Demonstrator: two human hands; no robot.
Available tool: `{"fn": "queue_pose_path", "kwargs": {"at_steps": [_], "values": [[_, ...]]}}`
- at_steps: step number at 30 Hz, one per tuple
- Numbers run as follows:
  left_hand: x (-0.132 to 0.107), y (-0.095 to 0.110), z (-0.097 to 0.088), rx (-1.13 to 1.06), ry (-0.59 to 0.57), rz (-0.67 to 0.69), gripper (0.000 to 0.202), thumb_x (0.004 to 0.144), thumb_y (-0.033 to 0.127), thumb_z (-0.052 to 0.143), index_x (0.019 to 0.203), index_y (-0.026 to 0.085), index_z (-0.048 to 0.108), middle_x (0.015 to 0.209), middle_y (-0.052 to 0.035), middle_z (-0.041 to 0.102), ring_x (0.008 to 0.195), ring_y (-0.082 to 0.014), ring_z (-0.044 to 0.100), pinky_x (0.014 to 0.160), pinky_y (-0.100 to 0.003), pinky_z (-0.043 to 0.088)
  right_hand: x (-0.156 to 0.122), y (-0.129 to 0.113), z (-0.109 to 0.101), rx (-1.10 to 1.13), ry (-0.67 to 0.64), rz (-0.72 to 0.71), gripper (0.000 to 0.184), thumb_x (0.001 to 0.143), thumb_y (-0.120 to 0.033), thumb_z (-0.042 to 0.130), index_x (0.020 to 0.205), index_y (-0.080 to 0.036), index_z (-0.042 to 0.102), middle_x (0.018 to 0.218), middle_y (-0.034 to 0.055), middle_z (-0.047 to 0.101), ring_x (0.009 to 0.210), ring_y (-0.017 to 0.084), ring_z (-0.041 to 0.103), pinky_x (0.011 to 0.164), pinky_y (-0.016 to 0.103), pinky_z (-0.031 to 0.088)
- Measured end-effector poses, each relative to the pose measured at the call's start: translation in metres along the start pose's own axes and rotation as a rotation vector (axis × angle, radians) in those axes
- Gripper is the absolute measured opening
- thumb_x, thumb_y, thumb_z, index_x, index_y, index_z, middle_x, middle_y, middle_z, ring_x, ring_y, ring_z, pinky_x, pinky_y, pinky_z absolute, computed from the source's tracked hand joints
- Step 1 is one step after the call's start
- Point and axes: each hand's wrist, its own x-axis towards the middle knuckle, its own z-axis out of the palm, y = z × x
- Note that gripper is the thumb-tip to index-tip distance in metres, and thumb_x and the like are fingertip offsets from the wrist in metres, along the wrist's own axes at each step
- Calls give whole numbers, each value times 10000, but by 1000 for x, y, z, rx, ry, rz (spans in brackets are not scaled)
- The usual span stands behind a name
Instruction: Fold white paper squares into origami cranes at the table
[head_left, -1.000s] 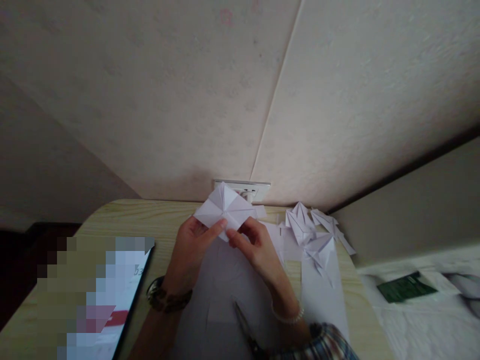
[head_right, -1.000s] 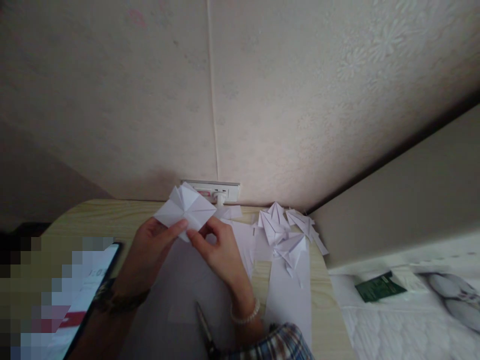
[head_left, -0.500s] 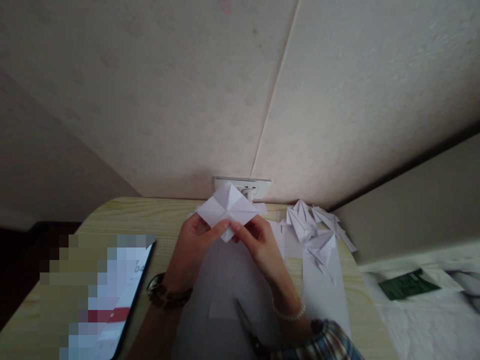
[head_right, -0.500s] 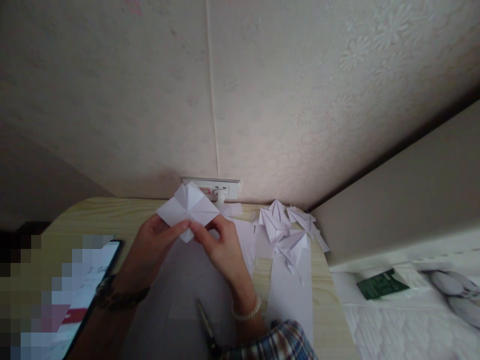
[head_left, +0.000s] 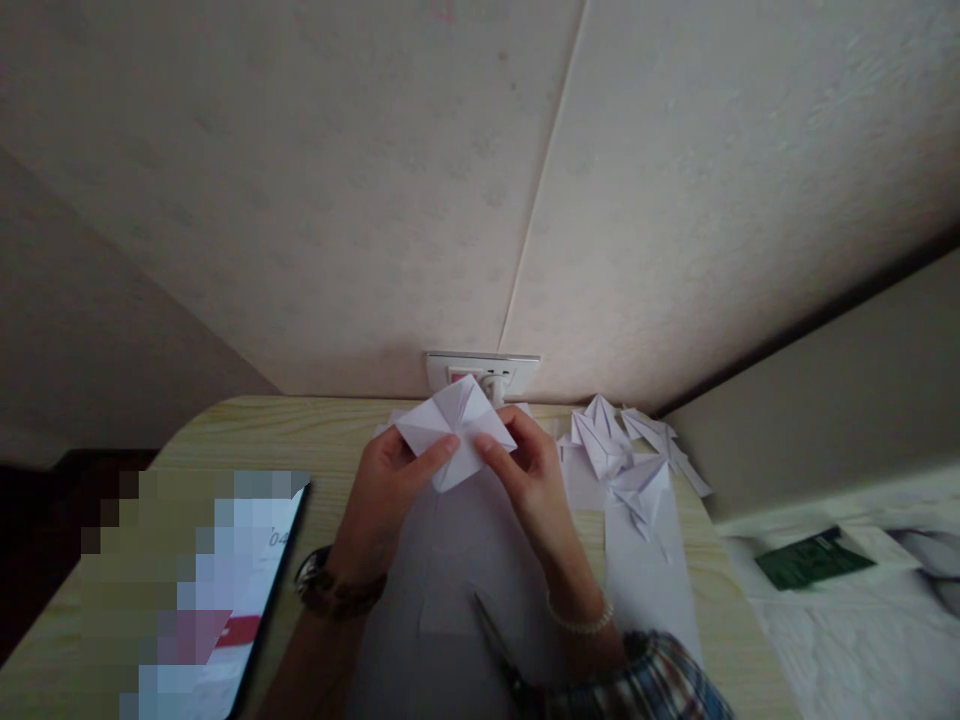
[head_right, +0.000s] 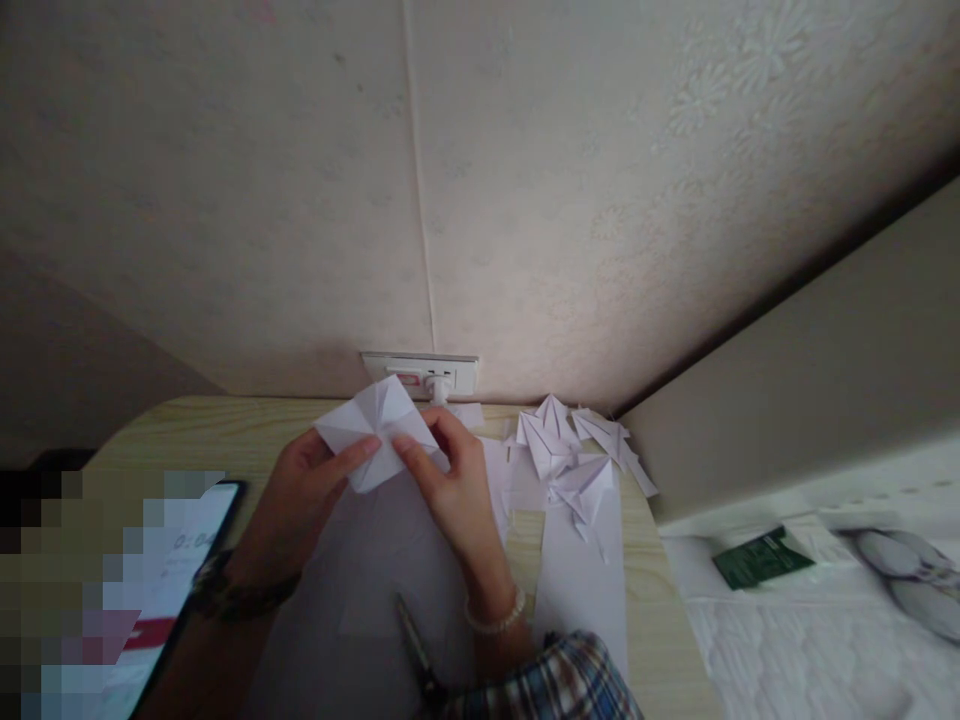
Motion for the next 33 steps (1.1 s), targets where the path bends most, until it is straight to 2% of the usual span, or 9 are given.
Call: {"fn": "queue_pose_path", "kwargs": {"at_steps": [6, 10, 13, 16, 20, 25, 33], "values": [[-1, 1, 0, 39, -10, 18, 396, 525, 335, 872, 839, 131, 744, 684, -29, 734, 636, -164, 654, 579, -214, 498, 0, -1, -1, 35, 4, -3, 171, 838, -319, 634, 730, -196, 583, 688, -40, 548, 650, 113, 500, 588, 223, 383], [0, 1, 0, 86, -16, 28, 414, 524, 350, 868, 851, 133, 735, 706, -26, 734, 647, -172, 653, 601, -234, 503, 0, -3, 1, 90, 3, -11, 137, 816, -332, 653, 807, -215, 583, 744, -37, 596, 704, 128, 549, 632, 228, 422], [-1, 3, 2, 144, -58, 12, 412, 509, 360, 869, 814, 127, 719, 721, -36, 735, 656, -183, 650, 606, -248, 500, 0, -4, 1, 86, 41, -14, 137, 797, -330, 660, 846, -226, 586, 782, -30, 624, 742, 141, 567, 660, 238, 444], [-2, 5, 4, 198, -115, -12, 419, 504, 376, 865, 801, 124, 710, 722, -50, 731, 663, -199, 645, 600, -261, 495, 1, -5, 0, 31, 75, -11, 129, 797, -334, 650, 789, -216, 597, 730, -25, 596, 695, 139, 530, 616, 238, 431], [-3, 6, 4, 226, -137, 40, 373, 546, 373, 847, 807, 142, 714, 720, -38, 717, 632, -181, 621, 582, -252, 478, 2, -7, -1, 45, 50, 23, 164, 785, -346, 663, 752, -203, 589, 693, -28, 572, 646, 126, 501, 578, 230, 409], [-4, 5, 3, 238, -85, 61, 312, 581, 408, 826, 724, 164, 696, 604, 6, 635, 538, -150, 561, 493, -228, 418, 2, -7, 1, 37, -19, 44, 197, 787, -356, 664, 719, -196, 570, 659, -39, 542, 616, 113, 484, 579, 228, 393], [-3, 5, 1, 340, -118, 101, 282, 623, 397, 798, 669, 164, 646, 584, 27, 578, 531, -127, 511, 487, -214, 387, 1, 0, -2, 11, 42, -20, 200, 846, -356, 626, 725, -202, 582, 661, -40, 562, 617, 111, 500, 586, 232, 376]]}}
